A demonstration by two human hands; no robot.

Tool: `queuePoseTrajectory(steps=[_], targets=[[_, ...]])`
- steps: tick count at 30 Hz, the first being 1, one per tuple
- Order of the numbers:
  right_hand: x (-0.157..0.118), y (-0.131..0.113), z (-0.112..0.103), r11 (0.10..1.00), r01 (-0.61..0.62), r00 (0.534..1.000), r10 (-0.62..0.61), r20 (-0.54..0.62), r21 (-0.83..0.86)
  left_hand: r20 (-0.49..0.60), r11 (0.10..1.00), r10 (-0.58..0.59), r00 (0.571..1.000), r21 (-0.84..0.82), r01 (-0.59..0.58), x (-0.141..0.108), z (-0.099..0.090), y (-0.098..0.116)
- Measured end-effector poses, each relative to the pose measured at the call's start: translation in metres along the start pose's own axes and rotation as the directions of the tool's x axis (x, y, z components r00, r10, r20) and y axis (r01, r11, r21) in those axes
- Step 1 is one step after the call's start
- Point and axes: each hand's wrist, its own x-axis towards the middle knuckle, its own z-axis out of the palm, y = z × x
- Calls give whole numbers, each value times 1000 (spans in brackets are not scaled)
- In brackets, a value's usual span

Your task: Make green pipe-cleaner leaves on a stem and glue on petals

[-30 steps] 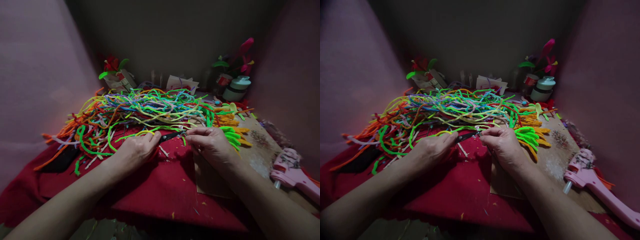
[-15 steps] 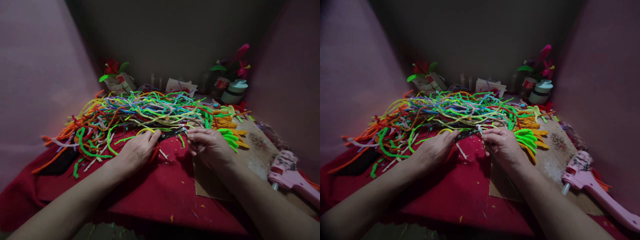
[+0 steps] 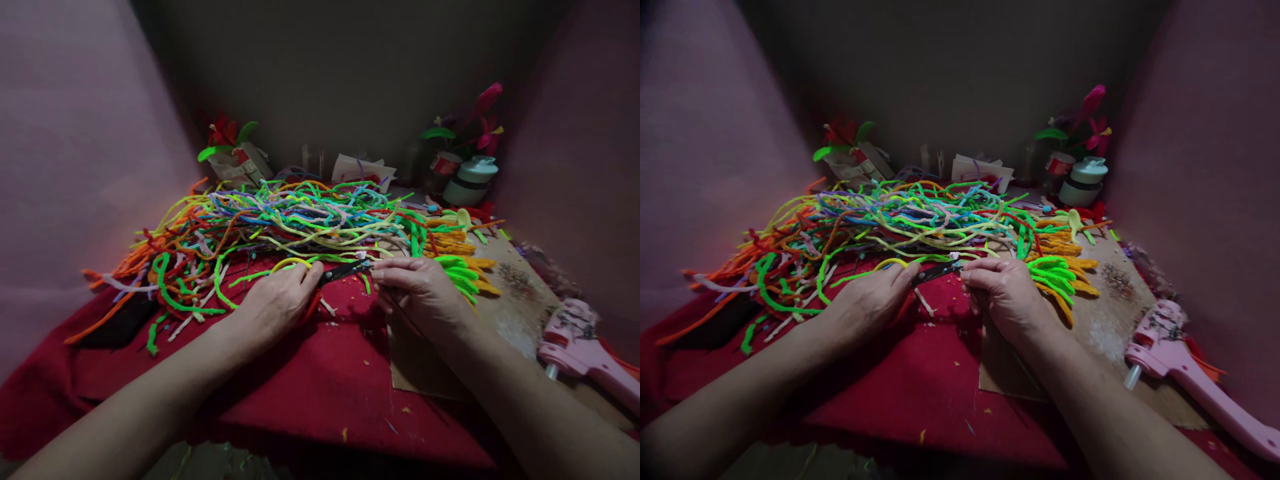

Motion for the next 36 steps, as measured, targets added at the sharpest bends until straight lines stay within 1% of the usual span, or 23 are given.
queuePoseTrajectory(steps=[3, 7, 13, 18, 22, 24, 26, 28, 31, 33, 36], targets=[[-1, -1, 0, 999, -9, 1000, 9, -7, -31, 0, 1000, 8, 1000, 16, -8, 0, 0, 0], [-3, -5, 1, 997, -19, 1000, 20, 15, -68, 13, 999, 21, 1000, 44, -22, -1, -1, -1], [-5, -8, 4, 998, -46, 999, 46, -4, -33, 23, 997, 38, 999, 71, -39, 0, -3, -2], [-7, -11, 7, 997, -60, 998, 61, 14, -42, 53, 999, 36, 998, 29, -38, 0, -3, 0], [-6, -11, 7, 999, -44, 998, 44, 37, -22, 60, 999, 28, 998, -18, -27, -3, -2, -1], [-5, -11, 6, 1000, -30, 999, 30, 45, 7, 44, 998, 31, 999, -54, -28, -5, 1, -2], [-4, -10, 5, 999, -32, 999, 30, 45, 42, 3, 994, 34, 999, -106, -33, -5, 5, -3], [-4, -11, 5, 997, -47, 997, 43, 58, 67, -69, 984, 24, 997, -176, -35, -4, 10, -4], [-4, -13, 5, 994, -62, 994, 54, 93, 85, -169, 958, -39, 985, -288, -11, -2, 14, -7], [-4, -14, 4, 994, -66, 992, 56, 111, 88, -173, 951, -74, 982, -309, 17, -1, 14, -8], [-5, -14, 3, 993, -65, 991, 54, 120, 95, -128, 969, -66, 990, -244, 34, -2, 12, -8]])
